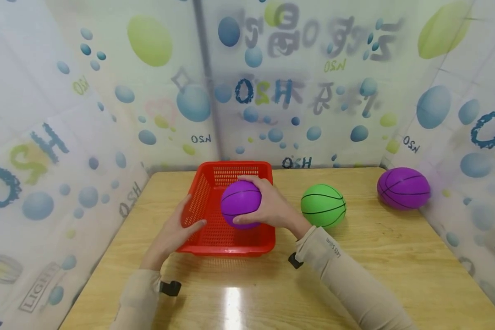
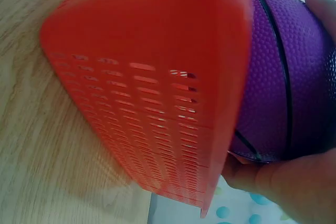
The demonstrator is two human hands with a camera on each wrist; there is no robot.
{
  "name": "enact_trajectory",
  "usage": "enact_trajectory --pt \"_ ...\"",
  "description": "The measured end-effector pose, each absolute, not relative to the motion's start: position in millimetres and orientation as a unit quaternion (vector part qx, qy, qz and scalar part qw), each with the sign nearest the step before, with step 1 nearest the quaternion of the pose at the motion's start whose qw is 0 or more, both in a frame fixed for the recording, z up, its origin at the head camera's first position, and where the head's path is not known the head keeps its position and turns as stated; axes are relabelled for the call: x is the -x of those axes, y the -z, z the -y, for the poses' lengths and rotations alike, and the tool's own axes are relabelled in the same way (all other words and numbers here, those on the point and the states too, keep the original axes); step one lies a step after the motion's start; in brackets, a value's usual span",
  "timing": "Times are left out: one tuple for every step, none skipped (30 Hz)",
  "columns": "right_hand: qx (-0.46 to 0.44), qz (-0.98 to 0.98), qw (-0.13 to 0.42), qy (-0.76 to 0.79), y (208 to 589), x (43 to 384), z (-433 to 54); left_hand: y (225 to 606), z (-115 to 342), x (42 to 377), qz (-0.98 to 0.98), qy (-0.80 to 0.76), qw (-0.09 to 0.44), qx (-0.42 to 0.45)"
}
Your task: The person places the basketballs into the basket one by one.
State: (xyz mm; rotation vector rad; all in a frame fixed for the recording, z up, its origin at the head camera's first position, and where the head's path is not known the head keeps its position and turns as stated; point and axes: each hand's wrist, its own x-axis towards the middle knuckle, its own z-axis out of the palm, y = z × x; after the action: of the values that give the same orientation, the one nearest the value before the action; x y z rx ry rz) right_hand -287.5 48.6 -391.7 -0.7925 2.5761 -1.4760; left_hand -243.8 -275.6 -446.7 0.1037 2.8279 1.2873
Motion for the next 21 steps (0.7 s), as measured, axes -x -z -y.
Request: enact_trajectory --pt "0.257 -0.837 0.036 0.481 393 287 -48 447 276 245 -0.91 -0.413 0.016 -0.035" --pt "0.257 -0.836 0.036 0.483 394 286 -48 447 276 245 -0.91 -0.413 0.014 -0.036" --pt "0.258 -0.836 0.034 0.483 394 286 -48 448 276 246 -0.91 -0.413 0.013 -0.037" --pt "0.26 -0.836 0.034 0.483 394 286 -48 448 275 246 -0.91 -0.412 0.013 -0.038" --pt "0.261 -0.836 0.034 0.482 393 286 -48 447 275 245 -0.91 -0.413 0.015 -0.038" --pt "0.262 -0.836 0.035 0.481 393 286 -48 447 275 245 -0.909 -0.414 0.015 -0.038" --pt "0.263 -0.837 0.036 0.479 394 286 -48 446 275 244 -0.909 -0.415 0.016 -0.037" --pt "0.265 -0.838 0.036 0.476 394 285 -48 446 275 244 -0.908 -0.416 0.017 -0.037" --pt "0.267 -0.84 0.036 0.471 394 285 -48 445 274 243 -0.908 -0.416 0.018 -0.037" --pt "0.27 -0.843 0.035 0.464 395 284 -47 445 274 243 -0.908 -0.416 0.019 -0.037" --pt "0.273 -0.845 0.035 0.459 395 283 -47 444 274 242 -0.908 -0.416 0.02 -0.036" --pt "0.277 -0.847 0.034 0.452 396 282 -47 444 274 242 -0.908 -0.417 0.02 -0.035" --pt "0.281 -0.848 0.033 0.447 396 281 -46 443 274 242 -0.908 -0.417 0.021 -0.034" --pt "0.285 -0.849 0.033 0.443 397 281 -46 443 273 242 -0.908 -0.417 0.022 -0.033" --pt "0.288 -0.849 0.033 0.441 397 280 -45 443 273 242 -0.909 -0.416 0.022 -0.031" --pt "0.291 -0.849 0.033 0.441 398 280 -45 443 273 242 -0.908 -0.416 0.023 -0.03" --pt "0.292 -0.848 0.035 0.441 399 279 -45 443 273 242 -0.908 -0.416 0.023 -0.029" --pt "0.293 -0.847 0.035 0.442 400 279 -45 443 273 242 -0.909 -0.416 0.024 -0.028" --pt "0.294 -0.847 0.037 0.442 401 279 -45 443 273 242 -0.908 -0.416 0.024 -0.027" --pt "0.294 -0.847 0.039 0.442 402 279 -45 444 274 242 -0.909 -0.416 0.025 -0.028" --pt "0.294 -0.848 0.04 0.439 403 279 -46 444 274 242 -0.909 -0.416 0.024 -0.028"
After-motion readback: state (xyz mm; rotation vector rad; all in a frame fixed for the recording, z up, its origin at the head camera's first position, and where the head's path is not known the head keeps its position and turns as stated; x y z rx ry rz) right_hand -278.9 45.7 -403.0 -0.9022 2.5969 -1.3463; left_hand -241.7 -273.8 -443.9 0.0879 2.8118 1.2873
